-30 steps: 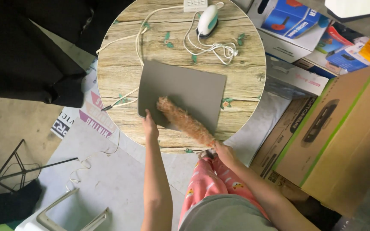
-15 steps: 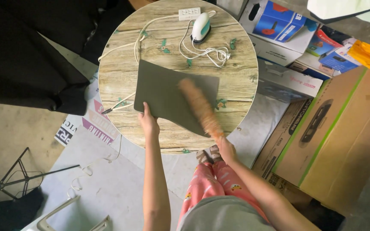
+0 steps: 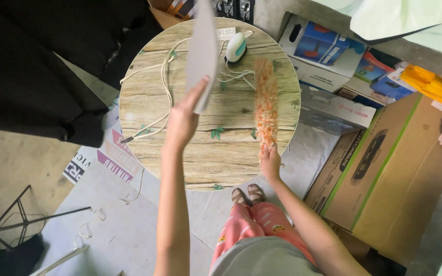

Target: The person cuts out various cartoon stickers from a sheet using scissors and places them into a gold tray. They then tidy the workspace by moving a tote bag and a red pouch, dusting a round table with a duster, and finally coiling the cord of a small white iron.

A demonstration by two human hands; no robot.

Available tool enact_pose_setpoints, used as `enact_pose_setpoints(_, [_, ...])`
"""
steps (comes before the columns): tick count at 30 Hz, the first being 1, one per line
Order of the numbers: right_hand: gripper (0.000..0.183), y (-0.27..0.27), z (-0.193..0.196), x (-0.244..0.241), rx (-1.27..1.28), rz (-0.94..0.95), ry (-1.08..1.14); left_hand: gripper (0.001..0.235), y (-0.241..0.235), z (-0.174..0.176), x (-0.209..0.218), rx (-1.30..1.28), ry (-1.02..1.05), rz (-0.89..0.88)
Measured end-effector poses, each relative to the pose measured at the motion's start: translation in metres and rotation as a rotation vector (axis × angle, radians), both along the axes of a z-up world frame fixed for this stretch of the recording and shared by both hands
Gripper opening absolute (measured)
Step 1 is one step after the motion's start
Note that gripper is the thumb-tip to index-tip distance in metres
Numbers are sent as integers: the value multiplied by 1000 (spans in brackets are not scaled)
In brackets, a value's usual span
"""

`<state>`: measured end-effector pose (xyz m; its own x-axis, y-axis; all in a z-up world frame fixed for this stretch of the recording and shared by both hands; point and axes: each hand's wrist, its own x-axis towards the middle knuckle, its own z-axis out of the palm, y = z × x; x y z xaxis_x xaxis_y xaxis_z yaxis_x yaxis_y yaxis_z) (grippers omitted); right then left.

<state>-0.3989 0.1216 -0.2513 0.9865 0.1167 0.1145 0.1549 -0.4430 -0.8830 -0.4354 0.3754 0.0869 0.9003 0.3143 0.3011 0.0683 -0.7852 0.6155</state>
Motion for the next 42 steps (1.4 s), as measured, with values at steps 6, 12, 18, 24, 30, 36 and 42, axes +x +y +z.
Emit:
enact_pose_setpoints(6, [38,-17,-15,16,382,-158,278,60,-13,-195,-43,134,34,-100])
enact_pose_setpoints(12, [23,-28,-23,15,-225,318,-62,66,-40,-334,-148,61,301,-220])
enact_pose_setpoints(18, [41,14,-57,50,-413,907,-542,38,-57,-347,-157,45,367,366])
enact_pose_setpoints(24, [15,98,-46,41,-328,494,22,74,-53,-400,-161,-970,209,607])
enact_pose_setpoints(30, [17,108,-7,27,-748,783,136,52,-33,-430,-157,-1505,4,612])
enact_pose_setpoints(36, [20,108,-46,-1,-429,540,57,38,-30,-400,-135,-1479,122,593])
enact_pose_setpoints(42, [23,8,-73,24,-642,633,-57,38,-28,-435,-126,-1764,-26,548])
